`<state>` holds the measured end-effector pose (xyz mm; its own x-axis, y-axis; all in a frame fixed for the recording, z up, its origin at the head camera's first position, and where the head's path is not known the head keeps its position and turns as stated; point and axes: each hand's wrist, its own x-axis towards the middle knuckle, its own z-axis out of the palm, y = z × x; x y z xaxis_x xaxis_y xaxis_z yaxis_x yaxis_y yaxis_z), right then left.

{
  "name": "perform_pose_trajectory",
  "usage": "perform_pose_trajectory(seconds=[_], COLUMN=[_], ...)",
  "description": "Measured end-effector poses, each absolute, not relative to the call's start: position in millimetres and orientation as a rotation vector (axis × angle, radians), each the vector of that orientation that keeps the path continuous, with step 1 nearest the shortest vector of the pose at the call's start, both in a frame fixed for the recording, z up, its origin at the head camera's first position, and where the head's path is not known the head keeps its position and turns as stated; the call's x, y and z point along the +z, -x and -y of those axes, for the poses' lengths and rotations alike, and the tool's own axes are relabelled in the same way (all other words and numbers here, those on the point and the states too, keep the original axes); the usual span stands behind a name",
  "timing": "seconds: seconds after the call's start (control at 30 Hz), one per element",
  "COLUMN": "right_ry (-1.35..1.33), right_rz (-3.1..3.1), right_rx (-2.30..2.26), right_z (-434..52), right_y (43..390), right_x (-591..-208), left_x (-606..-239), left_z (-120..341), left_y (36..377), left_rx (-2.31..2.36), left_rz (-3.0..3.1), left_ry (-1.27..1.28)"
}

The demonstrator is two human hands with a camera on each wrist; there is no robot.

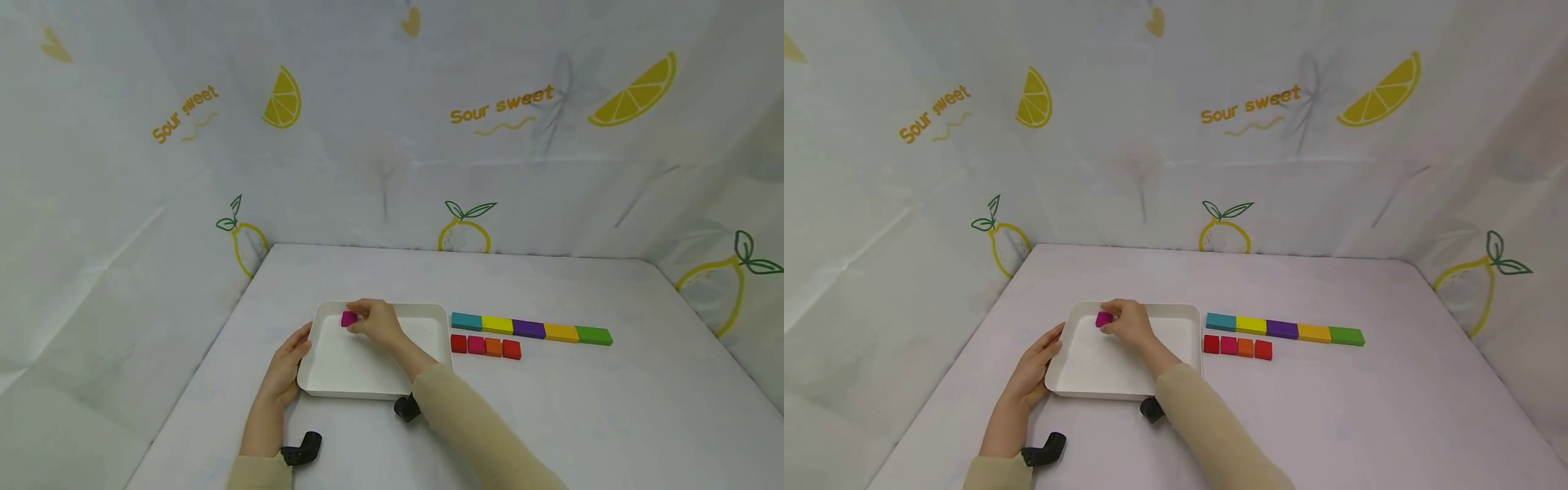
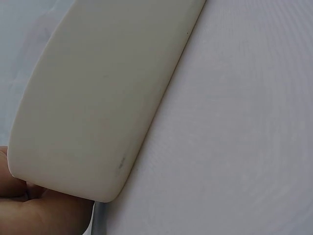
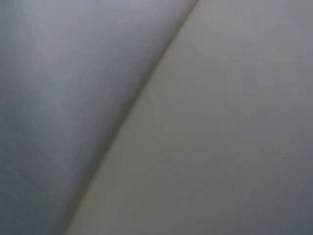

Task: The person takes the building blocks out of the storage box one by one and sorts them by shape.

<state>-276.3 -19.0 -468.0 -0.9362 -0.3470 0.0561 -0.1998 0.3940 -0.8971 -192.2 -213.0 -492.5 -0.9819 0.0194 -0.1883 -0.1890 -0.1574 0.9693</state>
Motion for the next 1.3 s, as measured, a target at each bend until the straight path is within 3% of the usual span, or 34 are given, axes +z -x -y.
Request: perform_pose_trajectory(seconds=[1.3], right_ry=[0.393], right_rz=[-2.682], right_rx=[-1.584], right_z=[40.9], right_y=[266.4], right_x=[-474.8], left_x=[-492.7], left_z=[213.8], left_y=[190.9], left_rx=[2.315], left_rz=[-1.9], left_ry=[0.159])
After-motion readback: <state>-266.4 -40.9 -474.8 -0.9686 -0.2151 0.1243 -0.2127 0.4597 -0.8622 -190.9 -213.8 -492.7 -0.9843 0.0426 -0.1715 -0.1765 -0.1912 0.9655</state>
